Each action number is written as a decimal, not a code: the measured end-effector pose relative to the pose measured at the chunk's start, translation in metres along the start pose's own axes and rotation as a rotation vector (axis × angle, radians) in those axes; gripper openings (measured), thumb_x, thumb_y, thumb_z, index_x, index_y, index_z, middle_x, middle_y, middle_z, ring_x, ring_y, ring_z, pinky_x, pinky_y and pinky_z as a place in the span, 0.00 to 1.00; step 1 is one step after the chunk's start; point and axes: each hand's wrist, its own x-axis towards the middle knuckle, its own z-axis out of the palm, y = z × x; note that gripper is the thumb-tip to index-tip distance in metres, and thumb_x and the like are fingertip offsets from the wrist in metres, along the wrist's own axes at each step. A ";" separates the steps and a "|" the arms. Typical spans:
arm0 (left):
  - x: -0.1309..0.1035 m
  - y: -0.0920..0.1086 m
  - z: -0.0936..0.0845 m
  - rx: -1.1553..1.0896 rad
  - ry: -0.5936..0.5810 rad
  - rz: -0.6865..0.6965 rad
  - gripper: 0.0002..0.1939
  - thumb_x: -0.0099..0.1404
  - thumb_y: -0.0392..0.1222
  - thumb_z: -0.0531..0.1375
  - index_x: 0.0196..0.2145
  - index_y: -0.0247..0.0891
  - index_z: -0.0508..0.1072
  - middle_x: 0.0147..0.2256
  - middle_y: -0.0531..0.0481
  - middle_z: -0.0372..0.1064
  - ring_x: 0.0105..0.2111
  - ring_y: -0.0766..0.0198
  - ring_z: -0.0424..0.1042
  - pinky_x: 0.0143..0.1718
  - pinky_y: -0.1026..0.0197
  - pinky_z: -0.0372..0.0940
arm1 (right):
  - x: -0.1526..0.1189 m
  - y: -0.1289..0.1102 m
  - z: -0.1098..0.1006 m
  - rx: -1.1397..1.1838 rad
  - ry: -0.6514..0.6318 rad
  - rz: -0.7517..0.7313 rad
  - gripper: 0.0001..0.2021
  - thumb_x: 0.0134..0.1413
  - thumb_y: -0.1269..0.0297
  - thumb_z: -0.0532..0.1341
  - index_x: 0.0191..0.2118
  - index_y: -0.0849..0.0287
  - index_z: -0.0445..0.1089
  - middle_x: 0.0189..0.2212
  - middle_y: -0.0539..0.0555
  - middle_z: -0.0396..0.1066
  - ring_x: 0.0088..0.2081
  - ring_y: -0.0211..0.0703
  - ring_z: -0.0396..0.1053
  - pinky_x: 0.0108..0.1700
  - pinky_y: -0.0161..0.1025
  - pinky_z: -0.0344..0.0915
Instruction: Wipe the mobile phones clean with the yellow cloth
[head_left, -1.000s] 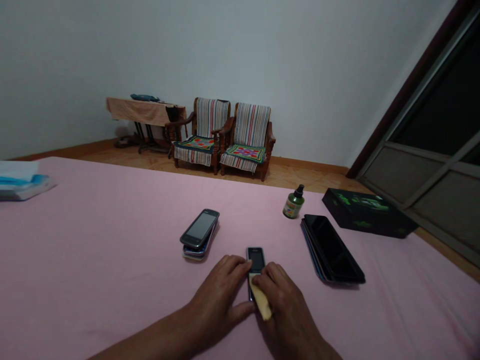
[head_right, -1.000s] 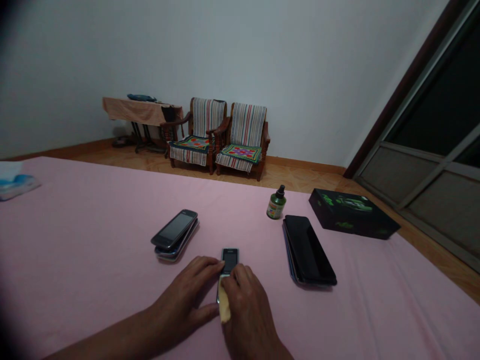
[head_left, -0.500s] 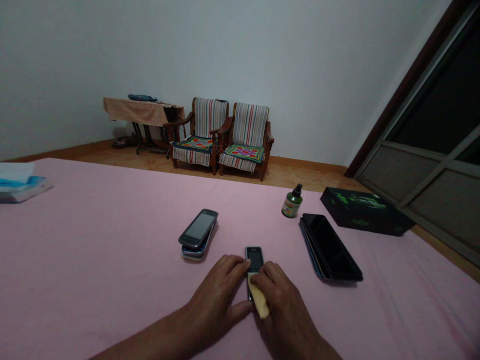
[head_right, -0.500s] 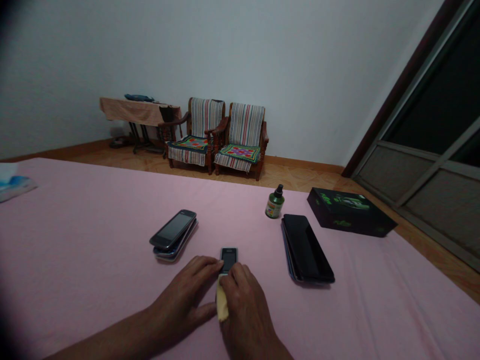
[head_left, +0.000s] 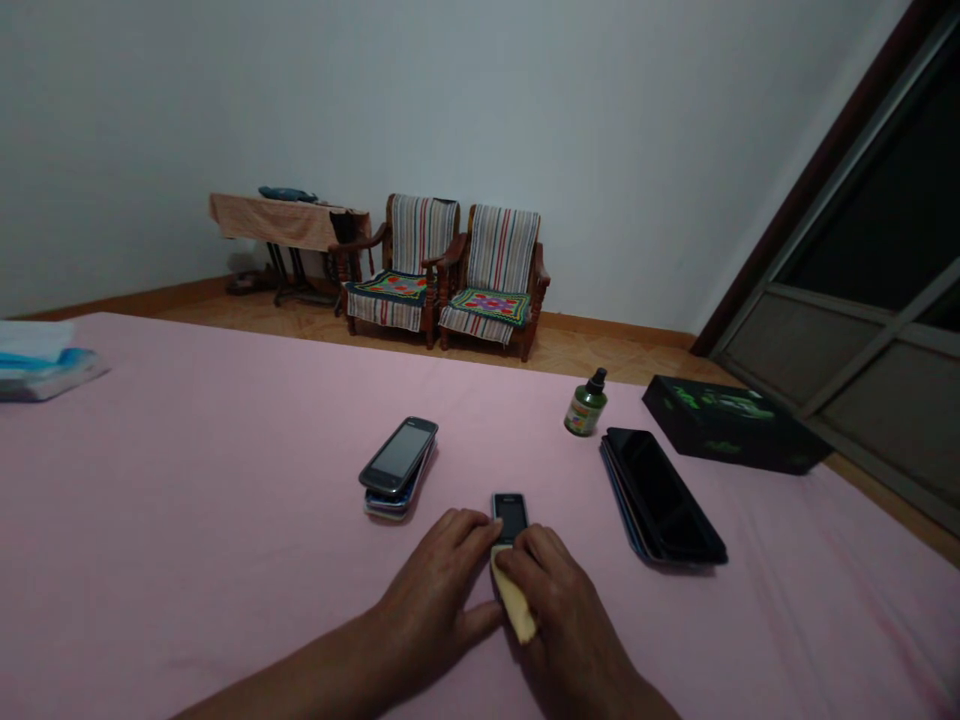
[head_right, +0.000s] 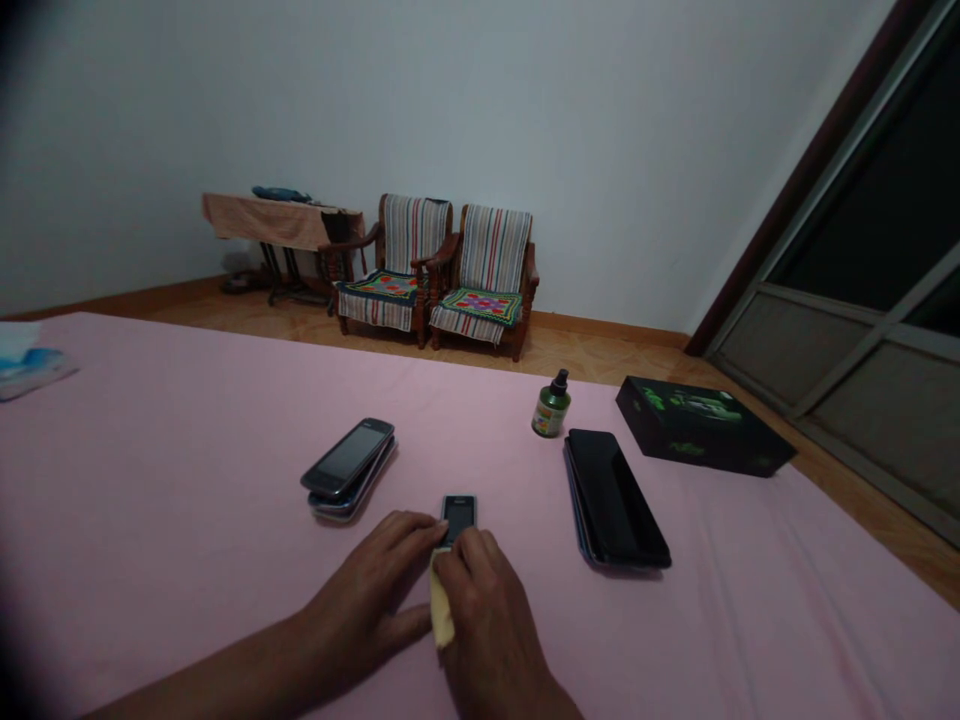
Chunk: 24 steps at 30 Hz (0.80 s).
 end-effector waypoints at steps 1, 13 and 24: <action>0.000 0.000 0.000 0.001 -0.002 -0.001 0.33 0.58 0.33 0.68 0.57 0.39 0.60 0.51 0.40 0.64 0.51 0.50 0.64 0.52 0.46 0.64 | 0.000 0.000 0.000 0.002 -0.003 0.001 0.16 0.47 0.86 0.58 0.38 0.59 0.72 0.40 0.57 0.68 0.43 0.49 0.64 0.41 0.40 0.62; -0.001 0.000 0.000 -0.033 -0.020 -0.060 0.34 0.56 0.36 0.69 0.58 0.43 0.60 0.51 0.41 0.64 0.51 0.48 0.65 0.52 0.44 0.64 | -0.001 0.021 -0.006 0.088 0.163 -0.032 0.13 0.51 0.85 0.56 0.34 0.60 0.70 0.33 0.54 0.65 0.38 0.46 0.64 0.37 0.40 0.60; 0.000 -0.002 0.001 0.000 -0.009 -0.059 0.34 0.56 0.39 0.71 0.57 0.40 0.63 0.52 0.40 0.65 0.51 0.49 0.65 0.53 0.45 0.64 | 0.006 0.011 -0.005 -0.085 0.007 -0.077 0.14 0.51 0.81 0.64 0.41 0.57 0.73 0.38 0.55 0.68 0.42 0.47 0.63 0.40 0.40 0.62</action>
